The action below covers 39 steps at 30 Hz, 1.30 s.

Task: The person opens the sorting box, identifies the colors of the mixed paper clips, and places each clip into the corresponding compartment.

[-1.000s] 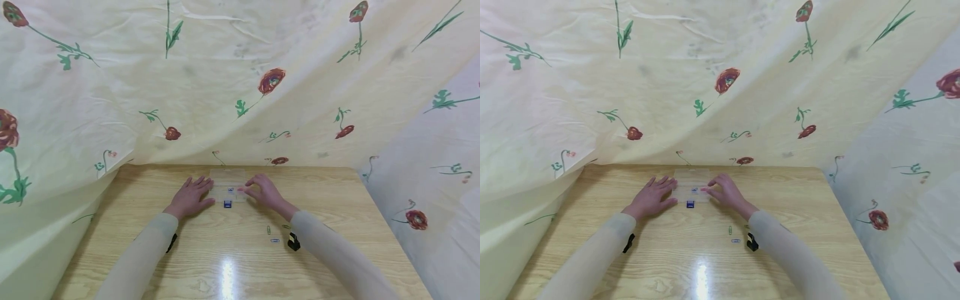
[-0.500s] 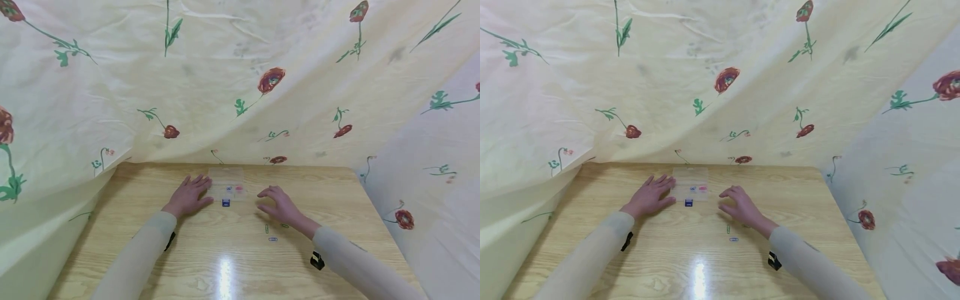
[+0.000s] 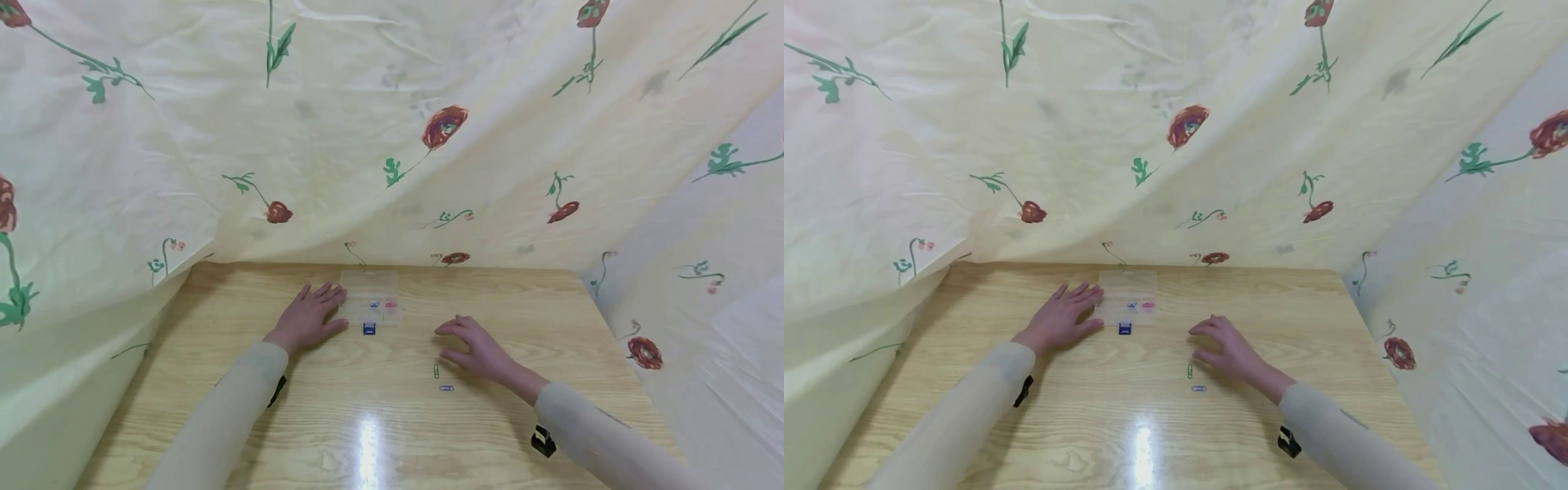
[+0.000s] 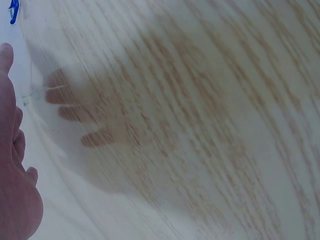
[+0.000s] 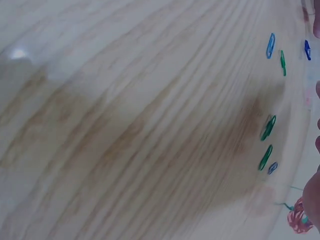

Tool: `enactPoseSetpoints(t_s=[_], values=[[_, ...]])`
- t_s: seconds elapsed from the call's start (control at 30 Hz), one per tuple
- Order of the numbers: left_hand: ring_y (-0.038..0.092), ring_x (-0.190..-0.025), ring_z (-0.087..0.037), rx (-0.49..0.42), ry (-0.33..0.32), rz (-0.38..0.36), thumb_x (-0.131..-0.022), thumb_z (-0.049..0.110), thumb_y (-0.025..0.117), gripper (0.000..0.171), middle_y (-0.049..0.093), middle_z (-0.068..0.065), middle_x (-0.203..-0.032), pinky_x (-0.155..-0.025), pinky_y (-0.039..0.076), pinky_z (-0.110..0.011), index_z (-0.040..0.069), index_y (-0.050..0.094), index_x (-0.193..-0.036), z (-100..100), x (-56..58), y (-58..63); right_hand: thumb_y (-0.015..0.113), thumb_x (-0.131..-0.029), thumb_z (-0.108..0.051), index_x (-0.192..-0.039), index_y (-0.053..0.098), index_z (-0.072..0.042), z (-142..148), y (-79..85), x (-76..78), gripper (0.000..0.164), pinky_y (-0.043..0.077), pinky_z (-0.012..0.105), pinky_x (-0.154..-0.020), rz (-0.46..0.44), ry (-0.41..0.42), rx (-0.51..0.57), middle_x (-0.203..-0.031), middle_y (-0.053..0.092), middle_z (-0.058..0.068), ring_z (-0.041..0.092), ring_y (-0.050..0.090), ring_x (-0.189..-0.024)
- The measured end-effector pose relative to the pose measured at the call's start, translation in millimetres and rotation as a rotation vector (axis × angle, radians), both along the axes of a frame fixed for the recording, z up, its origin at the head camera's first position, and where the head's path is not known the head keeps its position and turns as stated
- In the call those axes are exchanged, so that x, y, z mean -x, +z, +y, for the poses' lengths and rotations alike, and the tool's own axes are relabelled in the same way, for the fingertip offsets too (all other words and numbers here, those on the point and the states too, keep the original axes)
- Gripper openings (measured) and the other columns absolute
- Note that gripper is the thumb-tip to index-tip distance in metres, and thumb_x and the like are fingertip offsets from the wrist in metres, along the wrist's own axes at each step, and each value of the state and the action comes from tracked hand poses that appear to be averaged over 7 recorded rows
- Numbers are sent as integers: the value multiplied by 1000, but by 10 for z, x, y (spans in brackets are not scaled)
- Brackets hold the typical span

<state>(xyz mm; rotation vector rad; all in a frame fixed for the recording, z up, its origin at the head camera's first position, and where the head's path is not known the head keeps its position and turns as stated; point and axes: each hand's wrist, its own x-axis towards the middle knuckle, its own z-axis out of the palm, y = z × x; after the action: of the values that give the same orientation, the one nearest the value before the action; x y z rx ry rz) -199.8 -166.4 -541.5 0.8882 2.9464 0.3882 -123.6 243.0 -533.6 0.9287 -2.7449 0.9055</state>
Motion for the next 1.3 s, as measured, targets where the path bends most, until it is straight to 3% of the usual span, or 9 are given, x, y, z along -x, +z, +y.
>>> enactPoseSetpoints(t_s=[0.13, 0.3, 0.5, 0.67, 0.83, 1.17, 1.3], values=[[22, -164, -28, 2, 4, -6, -107, 59, 54, 76, 34, -4, -173, -134, 7, -58, 16, 38, -167, -6, -10, 26, 87, -89, -9, -130, 73, -4, 53, -9, -19, 43, 36, 62, -122, -17, 15, -29, -131, 70, 11, 43, 58, -133], [22, -164, -28, 12, 5, -13, -107, 59, 54, 76, 33, -4, -173, -134, 6, -57, 16, 37, -168, -8, -21, 44, 86, -91, -12, -133, 73, -6, 104, -24, -37, 45, 38, 65, -120, -39, 45, -74, -133, 70, 10, 41, 59, -133], [22, -164, -29, 14, -6, -9, -107, 59, 53, 76, 33, -5, -173, -134, 7, -58, 15, 38, -167, -6, -22, 41, 85, -92, -13, -132, 74, -8, 140, -59, -87, 42, 52, 61, -106, -51, 71, -99, -132, 69, 7, 34, 61, -126], [22, -164, -29, 12, -4, -3, -108, 59, 52, 76, 33, -5, -174, -134, 7, -58, 14, 37, -168, -5, -4, 21, 86, -92, -13, -132, 74, -10, 151, -117, -108, 42, 55, 54, -100, -16, 85, -96, -132, 69, 5, 30, 61, -123], [21, -164, -28, 16, -1, -7, -108, 59, 52, 76, 32, -4, -174, -134, 7, -57, 15, 36, -168, -7, 10, 13, 86, -91, -12, -129, 74, -10, 150, -174, -102, 40, 54, 54, -100, 12, 111, -66, -130, 69, 4, 29, 61, -122], [18, -165, -27, 28, 3, -20, -107, 61, 52, 78, 30, -3, -175, -134, 4, -55, 17, 34, -169, -22, 39, -6, 86, -91, -16, -127, 76, -14, 90, -212, -77, 38, 54, 51, -101, -19, 121, -57, -128, 70, -2, 21, 61, -121], [18, -165, -26, 33, 3, -18, -107, 61, 51, 78, 30, -2, -175, -134, 4, -55, 17, 34, -169, -21, 55, -16, 87, -90, -15, -126, 77, -15, 53, -213, -68, 37, 52, 56, -106, -13, 140, -40, -128, 70, -2, 25, 61, -125]])
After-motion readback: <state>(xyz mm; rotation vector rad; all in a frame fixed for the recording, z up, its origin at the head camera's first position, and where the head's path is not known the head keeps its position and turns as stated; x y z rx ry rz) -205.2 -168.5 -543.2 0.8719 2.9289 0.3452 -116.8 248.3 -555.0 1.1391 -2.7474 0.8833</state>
